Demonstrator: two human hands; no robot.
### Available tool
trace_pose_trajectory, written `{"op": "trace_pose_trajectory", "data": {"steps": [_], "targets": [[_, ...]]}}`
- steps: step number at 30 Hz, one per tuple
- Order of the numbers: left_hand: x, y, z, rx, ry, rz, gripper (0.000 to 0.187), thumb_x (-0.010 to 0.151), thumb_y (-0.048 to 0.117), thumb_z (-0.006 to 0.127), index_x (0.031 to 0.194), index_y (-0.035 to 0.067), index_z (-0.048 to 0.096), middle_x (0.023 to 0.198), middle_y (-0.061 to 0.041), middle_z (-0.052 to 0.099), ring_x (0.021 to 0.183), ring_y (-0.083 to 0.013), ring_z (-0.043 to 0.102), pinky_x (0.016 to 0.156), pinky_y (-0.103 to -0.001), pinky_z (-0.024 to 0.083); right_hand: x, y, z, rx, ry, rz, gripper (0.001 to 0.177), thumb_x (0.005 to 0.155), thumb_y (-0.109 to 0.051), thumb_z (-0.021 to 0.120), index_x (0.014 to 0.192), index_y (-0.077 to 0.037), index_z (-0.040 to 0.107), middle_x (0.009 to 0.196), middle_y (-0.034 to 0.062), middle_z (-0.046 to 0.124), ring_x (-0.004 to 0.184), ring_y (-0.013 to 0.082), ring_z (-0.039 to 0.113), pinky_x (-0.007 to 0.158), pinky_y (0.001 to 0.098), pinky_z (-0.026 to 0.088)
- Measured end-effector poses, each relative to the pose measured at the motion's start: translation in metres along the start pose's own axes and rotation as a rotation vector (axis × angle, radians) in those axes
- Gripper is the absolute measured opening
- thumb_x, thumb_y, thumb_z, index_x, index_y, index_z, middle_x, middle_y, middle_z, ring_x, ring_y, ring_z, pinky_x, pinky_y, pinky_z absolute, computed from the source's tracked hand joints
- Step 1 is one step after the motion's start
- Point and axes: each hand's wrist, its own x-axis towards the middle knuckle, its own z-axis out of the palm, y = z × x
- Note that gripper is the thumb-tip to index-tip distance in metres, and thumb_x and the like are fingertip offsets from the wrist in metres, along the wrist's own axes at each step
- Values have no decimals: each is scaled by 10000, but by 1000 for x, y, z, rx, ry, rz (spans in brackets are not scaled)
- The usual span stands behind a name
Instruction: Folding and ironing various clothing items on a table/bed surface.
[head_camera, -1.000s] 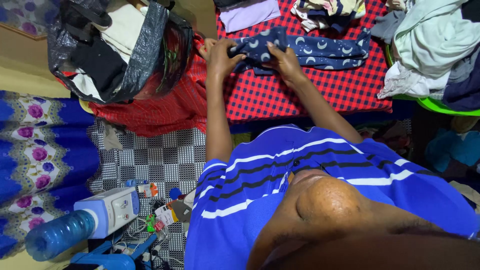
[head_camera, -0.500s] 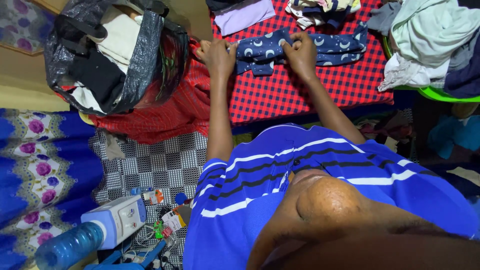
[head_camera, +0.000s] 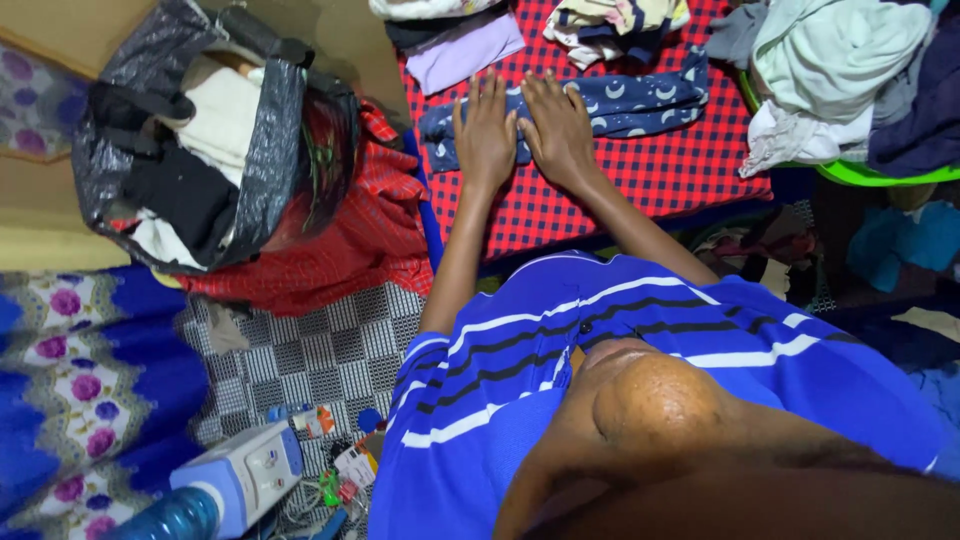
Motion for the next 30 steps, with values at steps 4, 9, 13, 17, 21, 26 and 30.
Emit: {"op": "trace_pose_trajectory", "data": {"steps": [4,9,13,17,21,26,30], "targets": [[-6,2,-10,-38,2,-4,540,1051,326,534,1539,103,473,1643,-77,392,1559,-299,263,1249,-542,198,-1,-2,-2,27,-61,45,543,1081,-308,538,1537,-20,474,1604,176,455,1511,372,357,1198,572,252],[-6,5,-18,-64,22,-9,531,1045,336,544,1521,105,501,1624,-71,421,1557,-317,264,1250,-549,206,-2,1,0,-7,-88,67,577,1088,-341,506,1562,-18,442,1633,169,411,1537,369,313,1218,577,221],[-6,10,-23,-78,28,-25,538,1032,346,554,1510,103,512,1605,-72,444,1553,-325,264,1251,-554,205,-2,0,2,0,-102,101,589,1098,-367,478,1577,-29,424,1655,158,381,1555,359,283,1238,576,184],[-9,12,-22,-77,47,-28,546,1031,344,553,1519,104,503,1601,-72,452,1557,-323,263,1260,-550,197,-4,6,2,-1,-114,129,599,1089,-375,474,1579,-35,415,1661,151,369,1552,353,271,1240,572,165],[-10,14,-22,-50,61,-39,561,1036,339,540,1540,101,479,1613,-80,435,1562,-325,240,1265,-543,178,-11,19,-4,-54,-113,174,624,1096,-409,473,1583,-26,400,1655,159,352,1560,351,254,1241,578,135],[-4,19,-12,38,1,-73,563,1040,326,515,1551,98,452,1644,-83,379,1568,-333,201,1269,-550,125,-15,28,-10,-37,-140,242,640,1084,-422,456,1578,-20,389,1666,151,333,1562,353,240,1240,576,124],[0,37,-3,95,0,-14,622,1040,342,499,1582,57,388,1677,-122,296,1571,-346,159,1269,-551,83,-15,22,5,-19,-88,247,663,1127,-432,428,1605,17,336,1682,203,290,1569,392,225,1246,581,131]]}}
